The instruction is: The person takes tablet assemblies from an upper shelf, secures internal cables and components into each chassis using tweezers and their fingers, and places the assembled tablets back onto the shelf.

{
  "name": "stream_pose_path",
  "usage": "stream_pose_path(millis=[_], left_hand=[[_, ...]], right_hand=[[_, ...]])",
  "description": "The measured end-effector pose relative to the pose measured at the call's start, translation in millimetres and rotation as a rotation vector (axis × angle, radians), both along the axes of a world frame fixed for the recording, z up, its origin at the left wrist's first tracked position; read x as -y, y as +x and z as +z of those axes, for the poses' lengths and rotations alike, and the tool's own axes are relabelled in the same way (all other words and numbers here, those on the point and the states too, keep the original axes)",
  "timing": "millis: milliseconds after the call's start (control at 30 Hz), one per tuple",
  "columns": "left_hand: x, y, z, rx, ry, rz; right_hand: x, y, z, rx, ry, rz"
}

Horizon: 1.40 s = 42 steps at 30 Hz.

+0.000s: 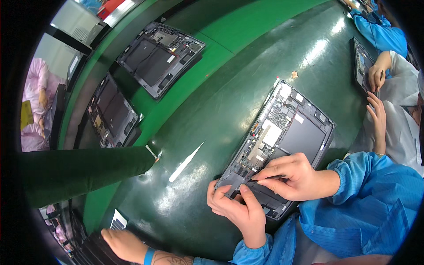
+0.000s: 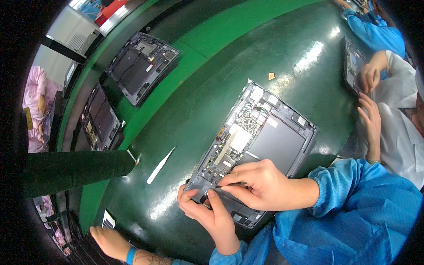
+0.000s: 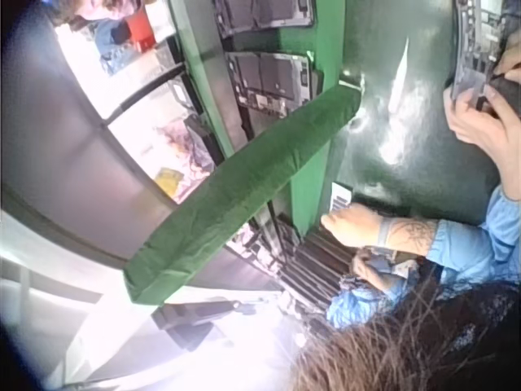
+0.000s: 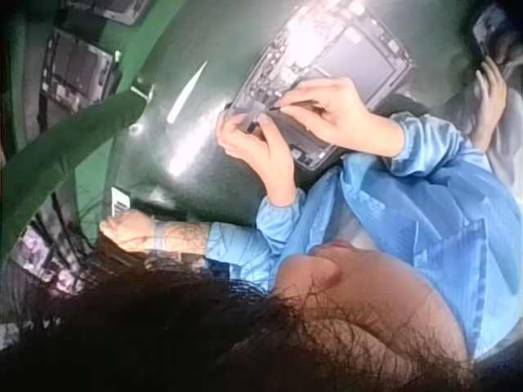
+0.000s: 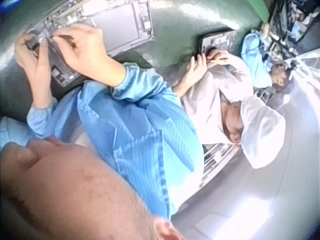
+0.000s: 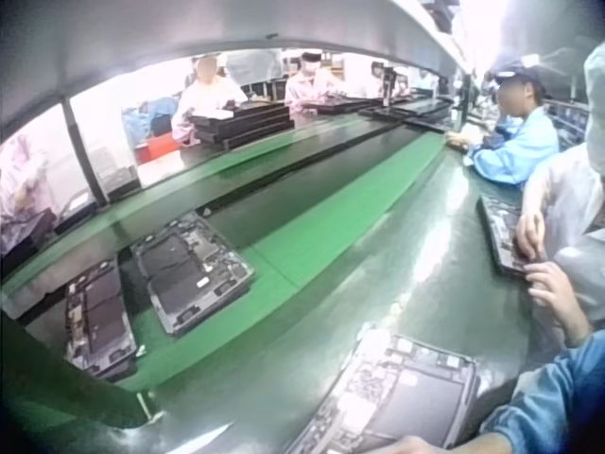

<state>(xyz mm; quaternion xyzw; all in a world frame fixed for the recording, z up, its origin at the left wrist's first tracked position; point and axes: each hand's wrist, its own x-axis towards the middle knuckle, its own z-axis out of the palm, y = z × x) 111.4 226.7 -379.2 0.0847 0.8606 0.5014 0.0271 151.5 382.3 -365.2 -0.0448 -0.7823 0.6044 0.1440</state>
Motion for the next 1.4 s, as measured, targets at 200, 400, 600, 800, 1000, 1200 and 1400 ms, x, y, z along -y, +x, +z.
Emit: stream_pose_path(millis=[200,400,600,800,1000,1200,1400], left_hand=[[5.0,-1.5,1.9,-0.071,-0.135,-0.039],[0.1,0.4,0.6,-0.036,-0.127,-0.027],[-11.8,-0.6,6.0,0.048,-0.088,-0.010],[-17.9,-2.4,1.0,0.026,-0.139,0.000],[-20.2,-3.8,-0.7,-0.007,-0.150,0.018],[-19.8,-2.9,-3.1,-0.006,-0.155,0.011],[-18.9,-1.7,-4.2,-0.018,-0.137,0.015]], right_hand=[[-9.4,-13.1,7.7,0.026,-0.043,0.015],[-23.2,-44.9,33.1,0.177,-0.122,0.176],[-41.6,-29.0,3.0,0.192,-0.138,0.199],[-45.2,-30.8,-7.0,0.069,-0.110,0.159],[-51.5,-28.2,-1.6,0.143,-0.235,0.204],[-50.9,-28.8,-5.2,0.034,-0.130,0.243],[-42.5,-52.1,29.3,-0.024,-0.008,0.212]])
